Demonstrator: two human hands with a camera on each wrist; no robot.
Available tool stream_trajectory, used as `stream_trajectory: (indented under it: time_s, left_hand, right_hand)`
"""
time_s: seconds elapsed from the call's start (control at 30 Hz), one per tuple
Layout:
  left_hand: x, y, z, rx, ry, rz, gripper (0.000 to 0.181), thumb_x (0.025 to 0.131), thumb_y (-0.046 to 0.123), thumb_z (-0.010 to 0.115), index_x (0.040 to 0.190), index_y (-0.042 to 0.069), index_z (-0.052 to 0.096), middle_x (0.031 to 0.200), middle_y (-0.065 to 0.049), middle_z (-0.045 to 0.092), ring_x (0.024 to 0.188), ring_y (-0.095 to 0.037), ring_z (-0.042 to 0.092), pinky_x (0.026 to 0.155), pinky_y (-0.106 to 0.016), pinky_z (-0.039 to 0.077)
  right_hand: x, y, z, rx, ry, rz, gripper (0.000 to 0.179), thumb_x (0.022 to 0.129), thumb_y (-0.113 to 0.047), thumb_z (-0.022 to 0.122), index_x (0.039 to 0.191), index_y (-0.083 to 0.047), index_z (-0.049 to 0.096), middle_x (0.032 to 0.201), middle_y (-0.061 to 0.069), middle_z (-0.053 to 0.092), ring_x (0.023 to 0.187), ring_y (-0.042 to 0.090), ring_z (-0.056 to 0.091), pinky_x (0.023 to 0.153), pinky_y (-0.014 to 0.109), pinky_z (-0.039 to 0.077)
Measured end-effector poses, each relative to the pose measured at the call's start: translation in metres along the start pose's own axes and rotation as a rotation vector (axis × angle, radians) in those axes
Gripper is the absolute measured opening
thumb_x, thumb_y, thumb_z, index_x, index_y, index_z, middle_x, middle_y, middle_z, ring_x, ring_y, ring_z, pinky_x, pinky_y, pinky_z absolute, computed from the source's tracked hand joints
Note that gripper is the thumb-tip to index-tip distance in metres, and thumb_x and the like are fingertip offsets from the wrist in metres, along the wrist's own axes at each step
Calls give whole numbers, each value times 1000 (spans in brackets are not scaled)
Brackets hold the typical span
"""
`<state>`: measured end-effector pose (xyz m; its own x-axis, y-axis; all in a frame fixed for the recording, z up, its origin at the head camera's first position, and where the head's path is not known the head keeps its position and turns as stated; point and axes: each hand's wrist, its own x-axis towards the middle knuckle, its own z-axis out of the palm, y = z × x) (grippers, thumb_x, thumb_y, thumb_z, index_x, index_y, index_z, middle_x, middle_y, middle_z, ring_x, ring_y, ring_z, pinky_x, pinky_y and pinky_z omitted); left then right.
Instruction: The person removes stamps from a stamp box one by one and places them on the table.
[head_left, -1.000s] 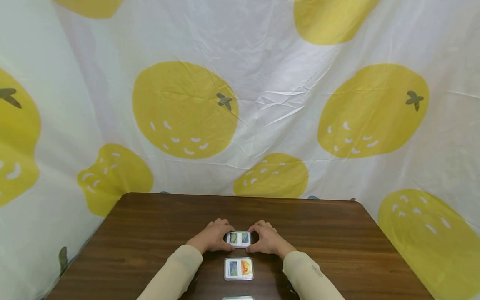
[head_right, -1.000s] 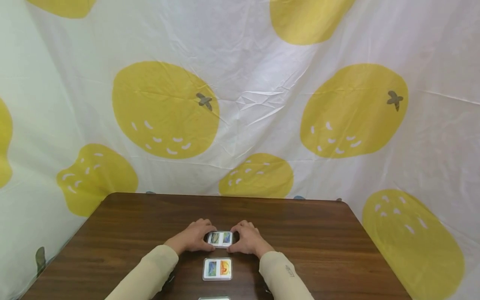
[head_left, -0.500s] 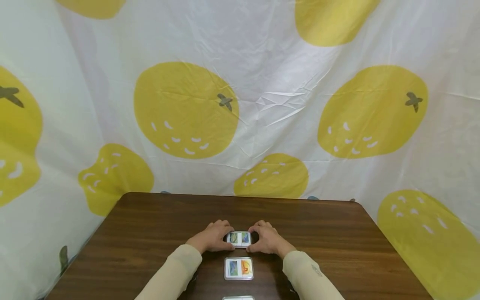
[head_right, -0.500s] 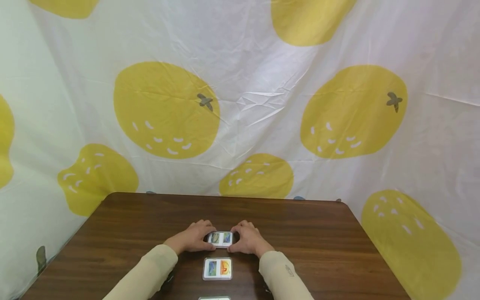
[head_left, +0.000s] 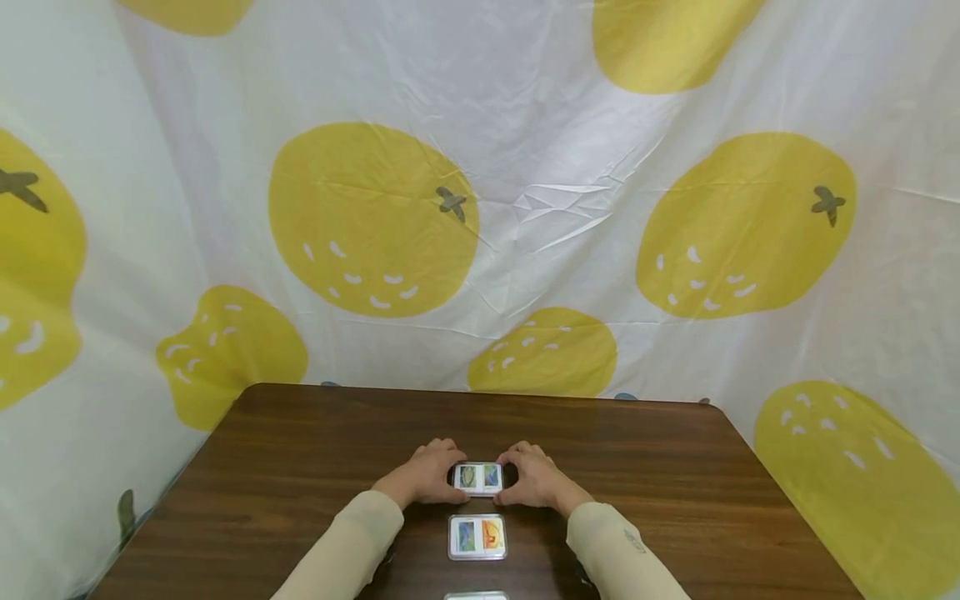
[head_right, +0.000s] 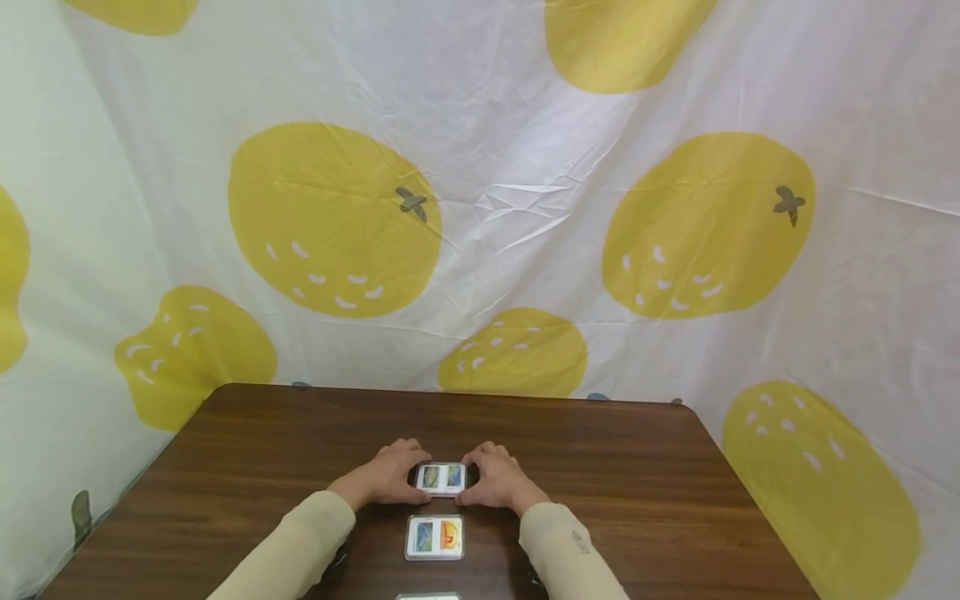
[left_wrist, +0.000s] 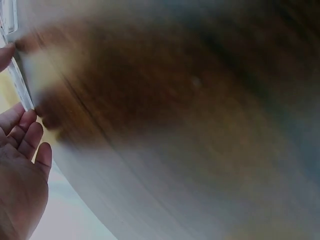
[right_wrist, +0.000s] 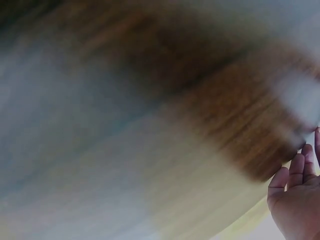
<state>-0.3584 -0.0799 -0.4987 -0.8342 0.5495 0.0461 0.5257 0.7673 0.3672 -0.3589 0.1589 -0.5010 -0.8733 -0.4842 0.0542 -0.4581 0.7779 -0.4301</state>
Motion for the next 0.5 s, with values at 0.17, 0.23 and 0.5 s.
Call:
stream_trajectory:
  time_s: [0.17,0.23,0.5]
  left_hand:
    - [0,-3,1,4,-13,-41,61,78,39,79,127,7,64,116,-3,54,107,-22,47,94,-42,39]
    - [-1,-3,1,2,-14,-44,59,78,39,78,126,8,64,115,-3,54,106,-22,47,93,-42,39]
    - [-1,-4,2,-10,-7,-39,55,79,38,77,124,10,64,113,-1,53,105,-21,46,93,-42,39]
  right_hand:
    - [1,0,-1,26,-11,23,52,72,-37,85,114,-13,67,119,7,53,114,31,47,96,52,39]
    - [1,1,-1,26,-14,26,53,72,-37,85,114,-13,67,119,6,53,114,31,46,96,52,39]
    - [2,2,0,12,-21,32,53,73,-38,85,117,-14,67,120,6,53,116,31,46,97,52,38]
